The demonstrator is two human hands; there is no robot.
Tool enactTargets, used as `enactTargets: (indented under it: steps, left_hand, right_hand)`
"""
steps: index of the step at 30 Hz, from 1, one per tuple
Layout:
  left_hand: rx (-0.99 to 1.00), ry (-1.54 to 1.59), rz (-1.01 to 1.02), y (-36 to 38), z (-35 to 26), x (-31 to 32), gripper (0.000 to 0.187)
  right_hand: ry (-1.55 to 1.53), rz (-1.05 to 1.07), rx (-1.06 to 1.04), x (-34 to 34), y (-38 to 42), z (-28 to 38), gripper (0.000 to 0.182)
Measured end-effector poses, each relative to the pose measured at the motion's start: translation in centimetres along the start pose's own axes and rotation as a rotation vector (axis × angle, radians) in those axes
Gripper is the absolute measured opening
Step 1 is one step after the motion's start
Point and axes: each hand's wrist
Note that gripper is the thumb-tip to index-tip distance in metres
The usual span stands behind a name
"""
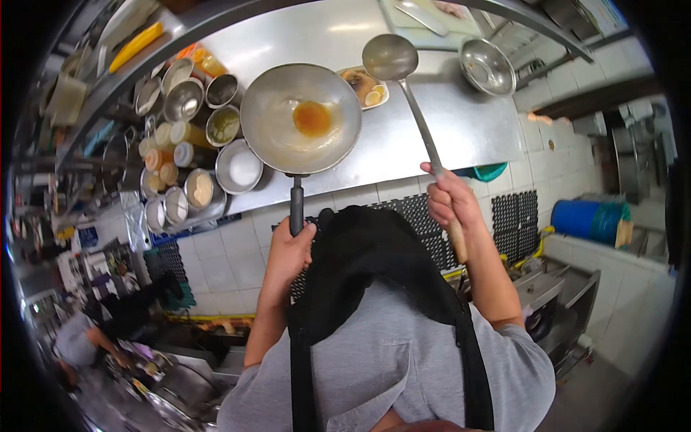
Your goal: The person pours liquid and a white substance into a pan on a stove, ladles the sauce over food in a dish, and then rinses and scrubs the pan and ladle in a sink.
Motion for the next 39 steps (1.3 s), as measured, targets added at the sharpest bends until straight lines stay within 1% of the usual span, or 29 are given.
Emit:
enactTargets:
  steps: [1,3,4,5,6,7,9,11,12,14,15,17,18,20,22,23,24,25,27,28,29,31,33,34,35,37,39]
  left_hand:
    - [0.02,-0.014,0.03,-0.1,-0.4,0.3,0.019]
    - [-0.018,-0.076,0.107,0.0,-2.2,1.5,0.018]
    - [0.011,-0.054,0.176,-0.5,-2.0,2.1,0.016]
    - [0.023,-0.094,0.228,0.0,-2.8,2.9,0.016]
    - [0.017,-0.168,0.211,1.0,-4.1,3.9,0.015]
    - [0.06,-0.304,0.323,1.0,-5.9,8.9,0.014]
    - [0.046,-0.274,0.442,1.0,-5.5,13.5,0.013]
    - [0.232,-0.447,0.529,2.6,-5.6,20.5,0.014]
    - [0.266,-0.487,0.633,2.5,-4.9,24.1,0.014]
    - [0.455,-0.609,0.714,2.2,-3.5,31.5,0.015]
    - [0.461,-0.643,0.777,4.6,-4.2,34.9,0.015]
    - [0.294,-0.595,0.817,7.8,-4.9,42.8,0.016]
    - [0.311,-0.624,0.86,9.2,-5.5,46.7,0.016]
    - [0.235,-0.71,0.997,12.2,-6.0,54.2,0.016]
    - [0.271,-0.796,1.069,15.4,-5.6,61.7,0.016]
    - [0.3,-0.844,1.113,16.9,-5.5,65.8,0.016]
    - [0.31,-0.856,1.184,18.0,-5.0,69.8,0.016]
    - [0.32,-0.878,1.206,19.2,-4.5,73.8,0.016]
    - [0.263,-0.929,1.346,22.0,-3.5,82.0,0.016]
    - [0.313,-0.983,1.374,23.9,-3.3,86.0,0.016]
    - [0.315,-0.999,1.444,24.9,-2.6,89.8,0.016]
    - [0.361,-1.029,1.549,28.1,-1.3,97.8,0.017]
    - [0.412,-1.104,1.627,32.0,0.0,105.2,0.016]
    - [0.439,-1.101,1.691,33.1,1.4,109.2,0.016]
    - [0.384,-1.078,1.741,34.5,3.0,112.9,0.015]
    - [0.38,-1.075,1.888,39.2,5.4,118.9,0.014]
    - [0.326,-1.078,1.99,43.8,8.2,125.1,0.012]
  right_hand:
    - [-0.087,0.033,0.001,-0.9,1.1,-0.2,0.04]
    - [-0.073,0.014,-0.031,-2.1,4.6,0.5,0.041]
    - [-0.053,0.03,-0.044,-2.9,6.5,0.8,0.041]
    - [-0.094,-0.01,-0.077,-3.2,8.0,1.1,0.041]
    - [0.094,-0.06,-0.053,-3.2,9.4,1.2,0.039]
    - [0.206,-0.229,-0.082,-6.0,13.3,1.1,0.037]
    - [0.24,-0.326,-0.146,-9.0,15.5,0.5,0.035]
    - [0.21,-0.305,-0.234,-14.8,17.4,-0.1,0.037]
    - [0.184,-0.339,-0.271,-17.9,18.1,-0.6,0.038]
    - [0.186,-0.411,-0.329,-23.3,20.3,-0.3,0.04]
    - [0.143,-0.459,-0.343,-25.2,22.1,0.5,0.036]
    - [0.024,-0.534,-0.377,-29.7,23.8,1.0,0.031]
    - [-0.04,-0.593,-0.389,-31.8,24.9,1.6,0.026]
    - [-0.136,-0.698,-0.423,-36.3,26.2,2.1,0.026]
    - [-0.25,-0.812,-0.456,-41.1,27.6,2.5,0.026]
    - [-0.275,-0.836,-0.467,-43.5,28.5,3.3,0.026]
    - [-0.327,-0.883,-0.474,-45.8,29.4,4.1,0.029]
    - [-0.379,-0.927,-0.482,-48.0,30.1,4.9,0.033]
    - [-0.454,-1.005,-0.487,-52.4,31.1,6.8,0.033]
    - [-0.502,-1.067,-0.498,-54.6,31.5,7.9,0.033]
    - [-0.556,-1.126,-0.51,-56.6,31.5,8.8,0.033]
    - [-0.679,-1.182,-0.539,-61.4,32.1,11.2,0.031]
    - [-0.816,-1.237,-0.666,-66.4,31.7,13.0,0.034]
    - [-0.891,-1.297,-0.684,-68.8,31.8,14.6,0.034]
    - [-0.985,-1.371,-0.697,-71.0,31.9,16.2,0.035]
    - [-1.1,-1.444,-0.856,-76.0,32.0,18.3,0.035]
    - [-1.074,-1.533,-0.976,-79.3,34.7,20.7,0.033]
Point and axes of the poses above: each hand's wrist, its own y-axis away from the middle knuckle, its own x-axis out of the palm, z = x × y, and after that the axes turned 13 degrees about -z, right-handed
